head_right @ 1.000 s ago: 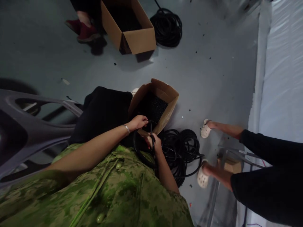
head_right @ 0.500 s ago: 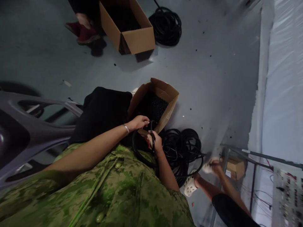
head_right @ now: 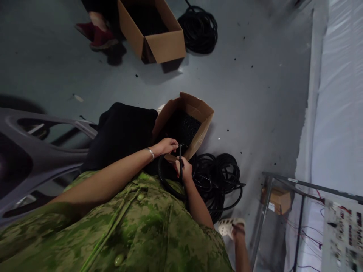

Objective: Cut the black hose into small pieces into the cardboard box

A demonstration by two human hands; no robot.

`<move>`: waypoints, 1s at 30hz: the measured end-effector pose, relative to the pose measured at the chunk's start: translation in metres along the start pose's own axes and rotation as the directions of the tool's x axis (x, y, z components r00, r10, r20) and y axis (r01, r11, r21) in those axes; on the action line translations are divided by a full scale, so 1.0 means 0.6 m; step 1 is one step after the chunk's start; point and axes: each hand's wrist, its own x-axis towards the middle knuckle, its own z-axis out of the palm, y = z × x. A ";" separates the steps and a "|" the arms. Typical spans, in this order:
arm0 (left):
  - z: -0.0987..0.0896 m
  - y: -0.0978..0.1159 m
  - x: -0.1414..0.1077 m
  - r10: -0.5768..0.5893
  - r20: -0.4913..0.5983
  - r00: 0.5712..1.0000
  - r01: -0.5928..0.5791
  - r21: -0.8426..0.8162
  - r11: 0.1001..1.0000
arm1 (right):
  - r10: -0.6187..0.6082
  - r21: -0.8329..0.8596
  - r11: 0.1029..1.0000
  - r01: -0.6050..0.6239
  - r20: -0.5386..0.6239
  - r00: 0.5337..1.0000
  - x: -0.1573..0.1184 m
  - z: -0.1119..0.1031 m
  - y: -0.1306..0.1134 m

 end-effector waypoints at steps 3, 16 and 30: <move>0.000 -0.001 0.001 -0.003 0.000 1.000 0.003 0.006 1.000 | -0.030 -0.077 0.997 0.027 -0.031 0.999 -0.001 0.001 -0.001; -0.008 0.007 -0.006 -0.033 -0.014 0.999 0.034 0.112 0.993 | -0.123 -0.169 0.979 0.113 -0.050 0.991 0.004 0.004 0.004; -0.022 0.008 -0.018 -0.021 -0.079 0.997 0.047 0.348 0.936 | 0.001 -0.100 0.995 -0.003 -0.021 1.000 0.007 0.002 -0.003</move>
